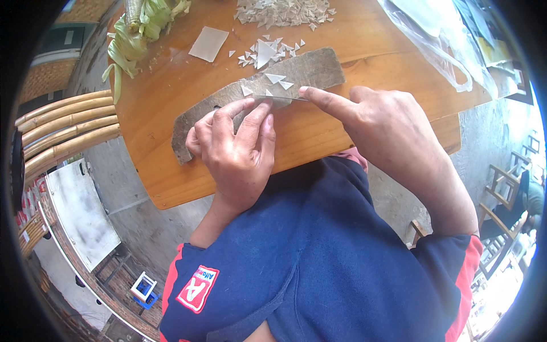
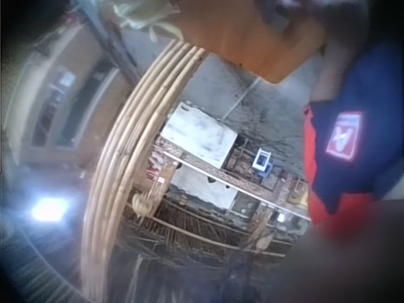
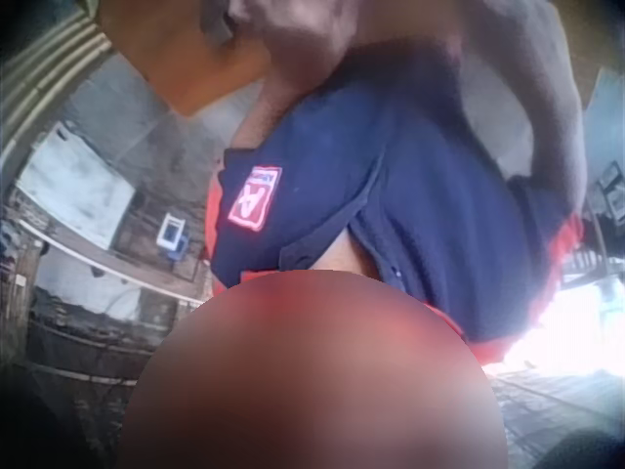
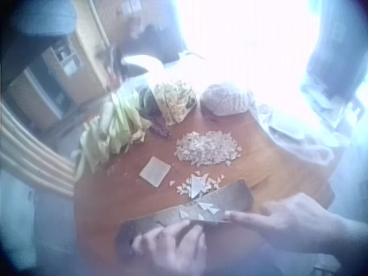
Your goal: The person uses a knife to cut small triangular pieces from a flat sheet of material on a wooden table. They repeatedly slice the material and occasionally adjust the pieces with their left hand. The cut pieces accumulate on the table.
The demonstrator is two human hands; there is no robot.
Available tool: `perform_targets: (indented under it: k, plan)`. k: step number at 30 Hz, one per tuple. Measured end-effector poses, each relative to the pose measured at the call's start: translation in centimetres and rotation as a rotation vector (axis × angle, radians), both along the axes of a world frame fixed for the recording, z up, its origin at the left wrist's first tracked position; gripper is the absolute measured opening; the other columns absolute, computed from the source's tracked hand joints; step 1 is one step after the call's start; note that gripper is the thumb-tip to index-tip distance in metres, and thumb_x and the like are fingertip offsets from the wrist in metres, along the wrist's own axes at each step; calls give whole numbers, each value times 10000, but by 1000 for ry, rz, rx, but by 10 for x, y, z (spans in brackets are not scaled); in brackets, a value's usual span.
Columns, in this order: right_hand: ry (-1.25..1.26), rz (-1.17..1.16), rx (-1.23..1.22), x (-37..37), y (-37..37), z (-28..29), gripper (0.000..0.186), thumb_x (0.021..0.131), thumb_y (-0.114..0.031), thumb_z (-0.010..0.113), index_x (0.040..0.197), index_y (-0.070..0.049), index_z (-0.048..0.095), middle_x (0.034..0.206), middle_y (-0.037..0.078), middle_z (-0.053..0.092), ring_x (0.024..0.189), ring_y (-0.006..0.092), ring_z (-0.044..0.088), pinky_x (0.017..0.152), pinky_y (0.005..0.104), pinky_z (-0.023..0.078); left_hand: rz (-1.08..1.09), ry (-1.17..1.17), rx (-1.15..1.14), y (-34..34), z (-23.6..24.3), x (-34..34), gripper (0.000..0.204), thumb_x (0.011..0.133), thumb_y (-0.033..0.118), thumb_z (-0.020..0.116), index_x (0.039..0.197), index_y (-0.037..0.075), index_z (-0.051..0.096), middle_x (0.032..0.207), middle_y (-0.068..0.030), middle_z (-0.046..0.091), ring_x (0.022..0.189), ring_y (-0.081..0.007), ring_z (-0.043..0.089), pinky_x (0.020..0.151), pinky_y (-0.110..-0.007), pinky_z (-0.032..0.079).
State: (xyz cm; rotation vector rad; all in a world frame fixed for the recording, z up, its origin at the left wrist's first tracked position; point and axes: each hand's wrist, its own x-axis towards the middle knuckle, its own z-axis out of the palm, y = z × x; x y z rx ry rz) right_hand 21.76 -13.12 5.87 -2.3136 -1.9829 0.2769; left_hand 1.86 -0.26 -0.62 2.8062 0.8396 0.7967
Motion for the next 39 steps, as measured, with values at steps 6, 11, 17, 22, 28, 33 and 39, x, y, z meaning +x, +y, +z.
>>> perform_targets:
  k: [6, 11, 17, 22, 28, 33, 39]
  plan:
    - [-39, -33, -20, -13, -5, 14, 746, 854, 13, 686, 1521, -309, 599, 716, 65, 554, 629, 263, 635, 599, 425, 542, 5, 0, 2, 0, -1, 1, 239, 893, 216, 804, 1130, 235, 825, 1176, 58, 706, 1112, -215, 563, 1047, -433, 318]
    - [28, -86, -24, -16, -9, 23, 662, 889, 27, 665, 1485, -261, 640, 734, 89, 610, 656, 274, 659, 616, 427, 546, 3, 1, 3, 1, -1, 1, 224, 900, 213, 801, 1121, 236, 825, 1175, 58, 704, 1108, -213, 567, 1045, -436, 322]
    - [218, -265, 27, -14, -27, 21, 507, 954, 30, 631, 1421, -156, 694, 848, 162, 719, 760, 316, 729, 690, 400, 570, -11, -34, -80, 8, 4, 6, 206, 921, 258, 761, 1115, 218, 816, 1143, 14, 680, 1102, -244, 560, 1006, -464, 344]
    - [344, -408, 111, -21, -40, 8, 480, 968, 46, 612, 1416, -108, 690, 1015, 203, 760, 861, 346, 756, 776, 393, 584, -48, 30, -77, 13, 15, 21, 210, 920, 263, 781, 1124, 236, 820, 1237, -17, 649, 1161, -260, 538, 1040, -451, 352]
    - [509, -509, 189, -27, -43, -6, 497, 957, 68, 610, 1412, -116, 692, 1067, 199, 757, 877, 344, 753, 808, 373, 580, -49, 52, -38, 18, 18, 35, 152, 894, 267, 815, 1044, 254, 834, 1259, -8, 640, 1176, -259, 534, 1041, -438, 371]
    - [519, -496, 224, -27, -43, -11, 475, 966, 61, 612, 1403, -108, 695, 1098, 192, 757, 894, 342, 753, 819, 371, 579, -30, 45, -41, 18, 16, 36, 140, 859, 250, 844, 998, 254, 829, 1247, 7, 643, 1175, -254, 535, 1027, -432, 378]
    - [423, -438, 199, -28, -39, -16, 476, 970, 45, 609, 1412, -114, 683, 1074, 178, 744, 863, 338, 743, 798, 389, 577, -26, 29, -42, 15, 14, 32, 172, 849, 230, 849, 1017, 255, 824, 1262, 10, 646, 1178, -256, 534, 1021, -434, 376]
